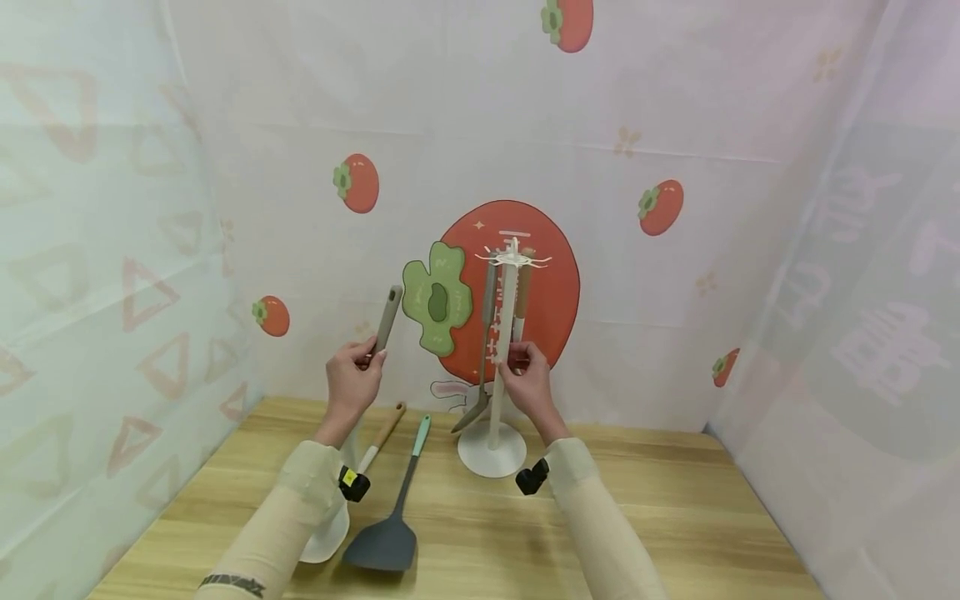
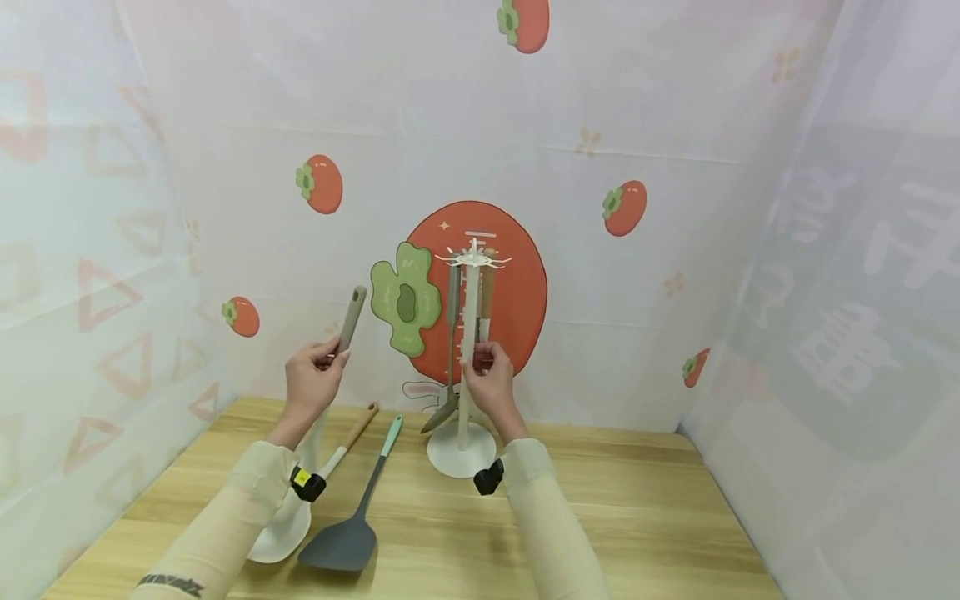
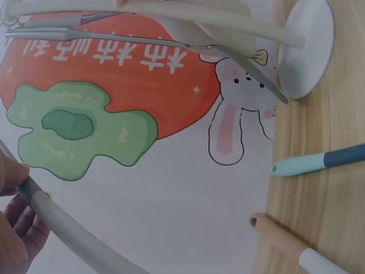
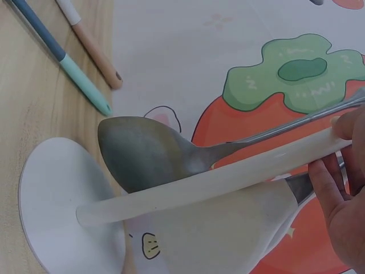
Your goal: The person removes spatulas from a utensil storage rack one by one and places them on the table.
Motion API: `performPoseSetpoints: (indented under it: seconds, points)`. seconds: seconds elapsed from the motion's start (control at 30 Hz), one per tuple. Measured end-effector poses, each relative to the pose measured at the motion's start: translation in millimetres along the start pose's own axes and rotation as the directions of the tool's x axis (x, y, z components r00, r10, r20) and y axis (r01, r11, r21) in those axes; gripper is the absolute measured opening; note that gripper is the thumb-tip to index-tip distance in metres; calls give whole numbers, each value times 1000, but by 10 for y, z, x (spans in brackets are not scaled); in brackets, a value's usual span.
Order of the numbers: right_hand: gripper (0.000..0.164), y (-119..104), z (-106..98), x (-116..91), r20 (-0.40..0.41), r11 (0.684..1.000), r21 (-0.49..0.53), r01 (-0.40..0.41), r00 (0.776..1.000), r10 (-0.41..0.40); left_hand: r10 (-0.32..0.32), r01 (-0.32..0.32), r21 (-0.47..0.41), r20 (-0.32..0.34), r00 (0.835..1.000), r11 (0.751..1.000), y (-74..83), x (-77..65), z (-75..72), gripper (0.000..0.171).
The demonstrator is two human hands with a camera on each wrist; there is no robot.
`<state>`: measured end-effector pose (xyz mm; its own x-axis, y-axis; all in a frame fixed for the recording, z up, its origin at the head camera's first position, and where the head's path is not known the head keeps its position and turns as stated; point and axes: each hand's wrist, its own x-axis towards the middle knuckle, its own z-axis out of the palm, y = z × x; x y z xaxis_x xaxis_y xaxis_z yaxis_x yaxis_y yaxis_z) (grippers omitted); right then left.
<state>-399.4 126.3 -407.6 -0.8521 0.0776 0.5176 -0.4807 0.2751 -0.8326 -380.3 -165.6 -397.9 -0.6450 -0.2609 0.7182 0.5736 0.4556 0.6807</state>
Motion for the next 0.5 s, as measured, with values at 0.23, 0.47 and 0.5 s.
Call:
performPoseSetpoints:
  seconds: [0.23,0.47,0.5]
  points:
    - [25,15,-1,9,5,1000,-11,4,1000,-4,-5,4,37,18,1000,999,-107,-19,-115,29]
    - [25,21,2,1,9,999,-1,33,999,-33,4,-5,91,10,1000,996,-208,-43,-230,29]
    - [25,21,1,3,10,999,4,36,999,-36,4,-5,92,8,1000,996,-221,-45,-248,29]
